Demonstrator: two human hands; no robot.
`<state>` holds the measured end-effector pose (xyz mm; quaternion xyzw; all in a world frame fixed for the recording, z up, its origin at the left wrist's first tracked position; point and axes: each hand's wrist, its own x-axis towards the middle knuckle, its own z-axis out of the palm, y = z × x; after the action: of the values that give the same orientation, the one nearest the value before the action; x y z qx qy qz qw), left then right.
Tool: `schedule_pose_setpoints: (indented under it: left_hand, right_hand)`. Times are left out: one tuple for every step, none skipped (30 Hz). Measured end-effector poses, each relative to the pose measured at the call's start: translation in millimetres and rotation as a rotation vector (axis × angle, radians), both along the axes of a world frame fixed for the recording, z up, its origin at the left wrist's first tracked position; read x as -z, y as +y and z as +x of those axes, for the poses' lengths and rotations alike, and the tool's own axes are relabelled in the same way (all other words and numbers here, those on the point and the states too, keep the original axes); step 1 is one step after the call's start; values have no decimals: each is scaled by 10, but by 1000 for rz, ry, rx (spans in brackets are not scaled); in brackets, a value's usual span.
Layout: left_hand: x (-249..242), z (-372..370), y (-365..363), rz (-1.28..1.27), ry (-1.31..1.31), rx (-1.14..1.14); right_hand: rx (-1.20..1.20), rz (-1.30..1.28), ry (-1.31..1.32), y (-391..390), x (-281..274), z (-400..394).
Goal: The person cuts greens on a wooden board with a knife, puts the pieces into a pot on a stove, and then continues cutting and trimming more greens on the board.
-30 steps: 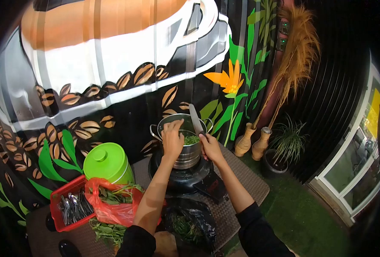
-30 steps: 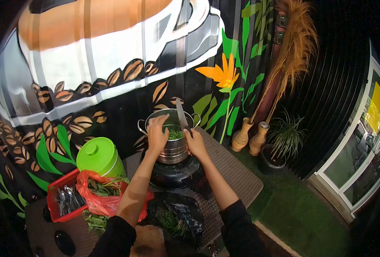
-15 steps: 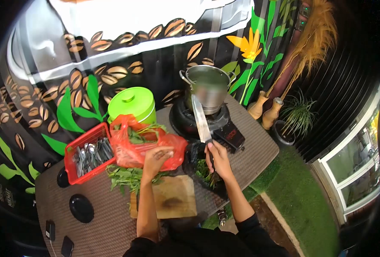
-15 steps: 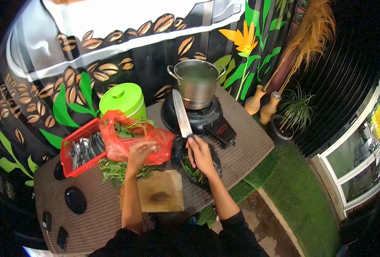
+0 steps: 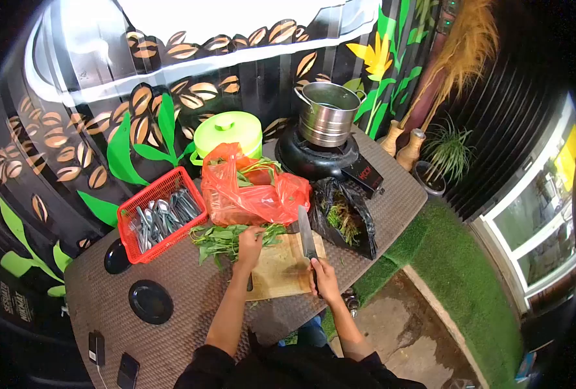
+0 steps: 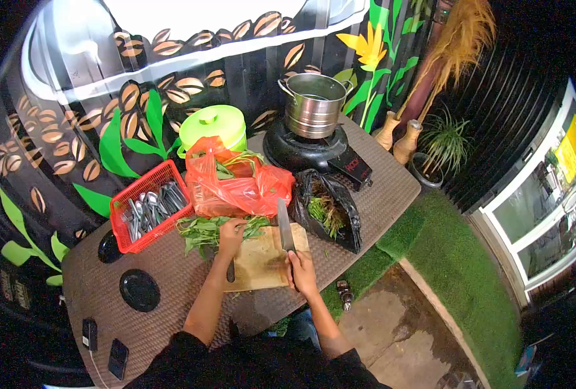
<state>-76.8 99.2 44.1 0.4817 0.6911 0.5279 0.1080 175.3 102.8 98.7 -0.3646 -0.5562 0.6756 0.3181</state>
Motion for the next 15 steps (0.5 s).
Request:
schedule_pose_setpoints:
  left_hand:
    - [26, -8, 61, -9, 130, -29]
    - [50, -10, 114, -100, 168, -76]
    - [64, -12, 129, -95, 170, -66]
    - [73, -17, 148, -171, 203, -65]
    - [85, -21, 168, -248, 236, -64]
    - [117, -34, 191, -245, 238, -56]
    - [147, -60, 216, -241, 241, -42]
    - [181, -84, 230, -237, 243, -29]
    - [177, -90, 223, -235, 243, -24]
    - [165, -102, 223, -226, 263, 22]
    - [147, -115, 229, -215, 283, 67]
    - [143, -121, 215, -210, 286, 66]
    - [139, -122, 189, -164, 308, 38]
    - [132, -122, 179, -120, 330, 9]
    - [49, -111, 167, -117, 333, 6]
  right_hand:
    - [30, 17, -45, -73, 20, 13]
    - [44, -2, -42, -140, 28, 31]
    - [53, 1, -40, -201, 24, 47]
    - [64, -6, -55, -255, 16, 62]
    - [74, -14, -69, -299, 13, 78]
    - [83, -13, -68, -333, 23, 98]
    - [74, -22, -61, -352, 41, 119]
    - [64, -32, -53, -369, 62, 138]
    - [69, -30, -53, -387, 83, 153]
    - [62, -30, -69, -395, 101, 157]
    - [55, -29, -85, -398, 116, 158]
    - [56, -24, -82, -405, 137, 156]
    - [32, -27, -109, -407, 154, 147]
    - [7, -31, -137, -409, 167, 142]
    - [5, -28, -133, -403, 174, 136]
